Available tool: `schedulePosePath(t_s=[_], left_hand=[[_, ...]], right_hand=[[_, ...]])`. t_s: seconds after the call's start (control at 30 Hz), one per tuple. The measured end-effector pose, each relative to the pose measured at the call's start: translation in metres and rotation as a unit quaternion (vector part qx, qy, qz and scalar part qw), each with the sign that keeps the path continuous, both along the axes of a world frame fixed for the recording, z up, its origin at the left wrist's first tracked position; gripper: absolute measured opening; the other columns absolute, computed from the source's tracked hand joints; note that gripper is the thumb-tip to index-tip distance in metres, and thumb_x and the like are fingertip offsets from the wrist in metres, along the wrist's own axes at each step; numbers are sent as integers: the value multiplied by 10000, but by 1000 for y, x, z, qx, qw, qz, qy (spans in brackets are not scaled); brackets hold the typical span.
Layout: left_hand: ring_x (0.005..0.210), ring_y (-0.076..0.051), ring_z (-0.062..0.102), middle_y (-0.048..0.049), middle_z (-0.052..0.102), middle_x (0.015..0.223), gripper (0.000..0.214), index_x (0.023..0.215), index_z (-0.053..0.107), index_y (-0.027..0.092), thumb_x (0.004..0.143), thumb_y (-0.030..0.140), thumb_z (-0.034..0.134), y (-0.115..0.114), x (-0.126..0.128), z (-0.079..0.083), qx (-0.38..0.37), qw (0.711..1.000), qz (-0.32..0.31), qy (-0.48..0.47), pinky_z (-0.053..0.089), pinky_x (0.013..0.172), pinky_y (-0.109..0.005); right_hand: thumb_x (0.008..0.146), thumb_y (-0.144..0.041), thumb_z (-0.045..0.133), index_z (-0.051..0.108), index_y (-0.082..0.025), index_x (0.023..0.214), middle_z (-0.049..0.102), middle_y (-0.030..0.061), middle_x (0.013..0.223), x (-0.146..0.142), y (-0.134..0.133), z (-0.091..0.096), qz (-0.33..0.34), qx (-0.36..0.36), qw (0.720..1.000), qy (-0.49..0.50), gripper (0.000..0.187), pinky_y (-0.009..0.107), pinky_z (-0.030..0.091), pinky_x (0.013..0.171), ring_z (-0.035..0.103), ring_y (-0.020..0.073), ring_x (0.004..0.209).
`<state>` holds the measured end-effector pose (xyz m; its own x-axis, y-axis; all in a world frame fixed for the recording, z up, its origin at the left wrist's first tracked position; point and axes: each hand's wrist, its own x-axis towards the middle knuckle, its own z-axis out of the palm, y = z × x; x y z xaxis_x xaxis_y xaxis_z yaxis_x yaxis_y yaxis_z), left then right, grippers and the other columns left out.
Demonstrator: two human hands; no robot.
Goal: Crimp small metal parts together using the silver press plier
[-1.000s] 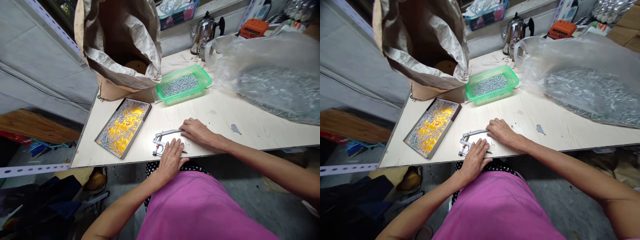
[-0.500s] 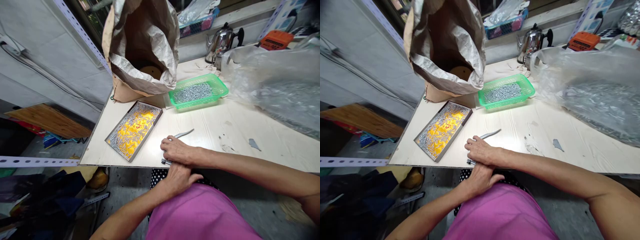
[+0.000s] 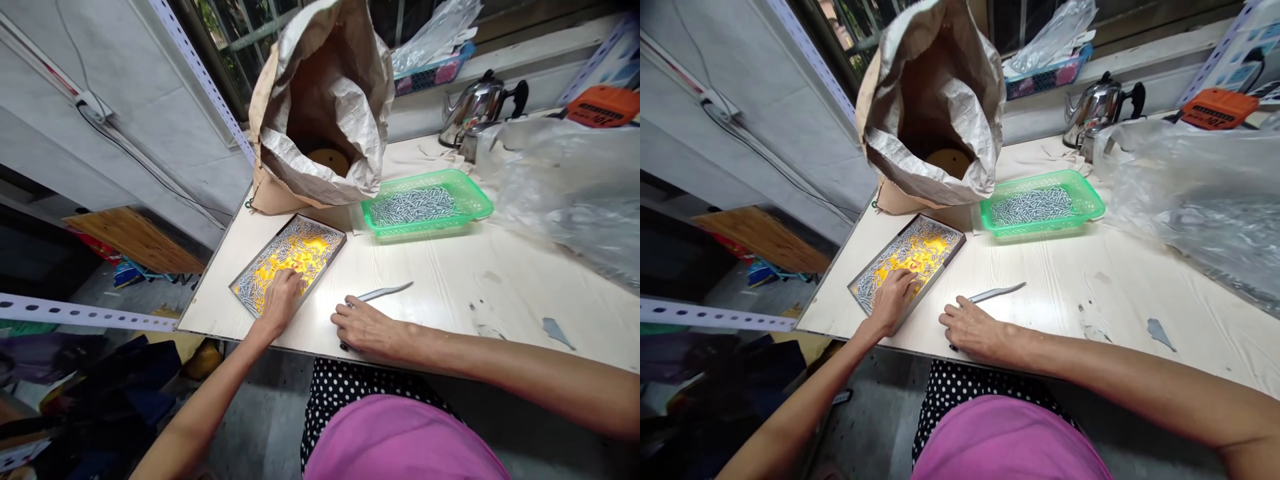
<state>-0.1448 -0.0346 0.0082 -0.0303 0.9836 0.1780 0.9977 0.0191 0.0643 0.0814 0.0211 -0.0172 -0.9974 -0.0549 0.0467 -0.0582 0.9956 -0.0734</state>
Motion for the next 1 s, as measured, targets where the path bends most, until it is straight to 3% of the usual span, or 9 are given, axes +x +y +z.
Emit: schedulePosePath(t_s=[0.13, 0.27, 0.43, 0.57, 0.6, 0.67, 0.73, 0.8, 1.0], left_hand=[[982, -215, 520, -83, 636, 1041, 201, 974, 658, 180, 970, 223, 461, 26, -17, -12, -71, 997, -4, 27, 453, 815, -308], [973, -203, 524, -80, 634, 987, 275, 898, 678, 174, 984, 257, 431, 41, -13, -12, -110, 993, 26, 13, 417, 844, -293], [1011, -214, 560, -102, 645, 1008, 349, 855, 714, 154, 975, 281, 411, 63, -5, -7, -142, 978, 153, -5, 397, 791, -276], [949, -228, 613, -123, 685, 986, 253, 883, 722, 133, 911, 196, 478, 78, -1, -3, -151, 975, 164, -11, 379, 692, -271], [934, -233, 623, -128, 694, 971, 245, 873, 722, 129, 901, 181, 485, 80, -2, -3, -156, 974, 161, -12, 371, 675, -273], [927, -240, 636, -132, 706, 975, 233, 865, 717, 126, 892, 174, 491, 83, -3, -3, -168, 974, 155, -11, 362, 660, -275], [928, -238, 644, -121, 713, 974, 217, 866, 707, 136, 888, 186, 497, 84, -4, -4, -186, 971, 152, -12, 358, 657, -272], [905, -230, 651, -105, 717, 942, 209, 856, 694, 148, 889, 202, 495, 84, -4, -4, -204, 967, 154, -14, 355, 649, -268], [884, -232, 639, -118, 676, 947, 291, 793, 658, 134, 932, 206, 412, 71, 5, -7, -191, 970, 141, 57, 351, 637, -283]], right_hand=[[883, -141, 562, 639, -158, 803, 619, 61, 886, -12, 2, -4, 22, -11, 999, 21, 112, 373, 355, 778, 507, 211, 854], [890, -152, 519, 601, -164, 857, 620, 46, 822, -11, 29, 11, -87, -66, 987, 118, 90, 320, 367, 724, 510, 182, 756], [902, -104, 465, 585, -168, 868, 600, 61, 813, 13, 103, 66, -316, -19, 908, 274, 139, 291, 374, 691, 523, 179, 740], [872, -93, 567, 597, -138, 1102, 628, 139, 1030, 38, 135, 101, -483, 75, 830, 268, 237, 339, 402, 768, 562, 253, 923], [863, -100, 593, 587, -140, 1151, 620, 152, 1088, 43, 131, 104, -493, 82, 826, 259, 290, 353, 408, 789, 560, 269, 966], [863, -137, 624, 588, -156, 1170, 614, 143, 1133, 49, 111, 101, -465, 55, 854, 226, 309, 357, 422, 805, 563, 269, 993], [885, -197, 625, 613, -178, 1112, 636, 98, 1072, 53, 79, 89, -395, -31, 903, 164, 228, 338, 438, 786, 585, 237, 940], [920, -251, 593, 628, -182, 1046, 644, 65, 1004, 59, 44, 74, -348, -131, 923, 101, 147, 312, 448, 769, 599, 201, 887], [933, -198, 548, 589, -186, 936, 601, 55, 1041, 86, -22, 38, -364, -238, 900, 24, 42, 335, 441, 850, 569, 206, 951]])
